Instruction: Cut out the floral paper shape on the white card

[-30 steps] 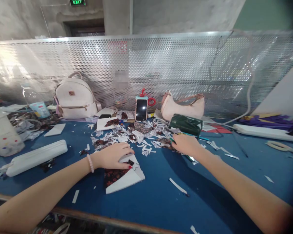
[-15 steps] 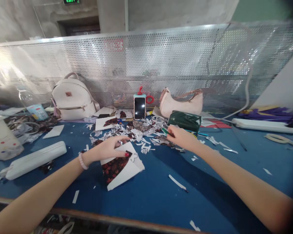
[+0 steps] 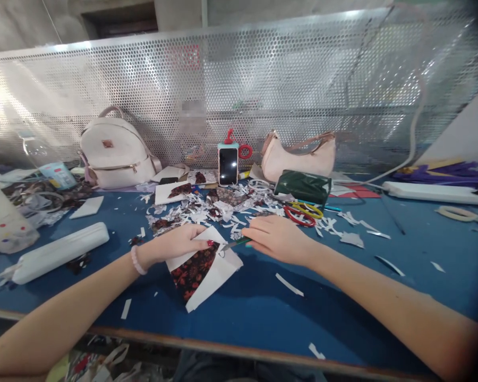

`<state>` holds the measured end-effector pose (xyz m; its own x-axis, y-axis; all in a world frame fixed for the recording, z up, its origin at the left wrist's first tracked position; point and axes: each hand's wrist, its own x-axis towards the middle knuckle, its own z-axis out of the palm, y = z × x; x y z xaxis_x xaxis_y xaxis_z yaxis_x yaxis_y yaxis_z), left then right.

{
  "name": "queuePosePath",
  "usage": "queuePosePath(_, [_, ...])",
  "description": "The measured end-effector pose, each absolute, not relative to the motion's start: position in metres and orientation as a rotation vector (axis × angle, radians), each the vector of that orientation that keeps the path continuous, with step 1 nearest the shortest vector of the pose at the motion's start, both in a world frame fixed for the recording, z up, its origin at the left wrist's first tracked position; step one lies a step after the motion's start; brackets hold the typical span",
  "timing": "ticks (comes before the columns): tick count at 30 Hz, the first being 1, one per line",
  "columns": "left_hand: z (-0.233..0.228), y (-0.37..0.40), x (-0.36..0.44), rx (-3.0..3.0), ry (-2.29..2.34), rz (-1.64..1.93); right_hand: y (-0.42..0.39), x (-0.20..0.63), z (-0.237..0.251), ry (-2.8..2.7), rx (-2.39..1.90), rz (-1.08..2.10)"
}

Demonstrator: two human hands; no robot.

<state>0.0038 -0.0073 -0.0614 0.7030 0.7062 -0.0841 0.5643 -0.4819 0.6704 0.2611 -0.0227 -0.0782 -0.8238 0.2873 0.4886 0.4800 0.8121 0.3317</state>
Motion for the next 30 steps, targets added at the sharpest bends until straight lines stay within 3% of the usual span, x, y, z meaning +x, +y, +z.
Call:
queuePosePath(16, [-0.068, -0.005, 0.006, 2.232, 0.887, 0.076, -0.017, 0.262, -0.089, -2.728, -0.689, -0.509])
queuePosePath(30, [-0.065, -0.009, 0.006, 2.316, 0.769, 0.117, -0.025, 0.26, -0.082, -2.67, -0.534, -0.729])
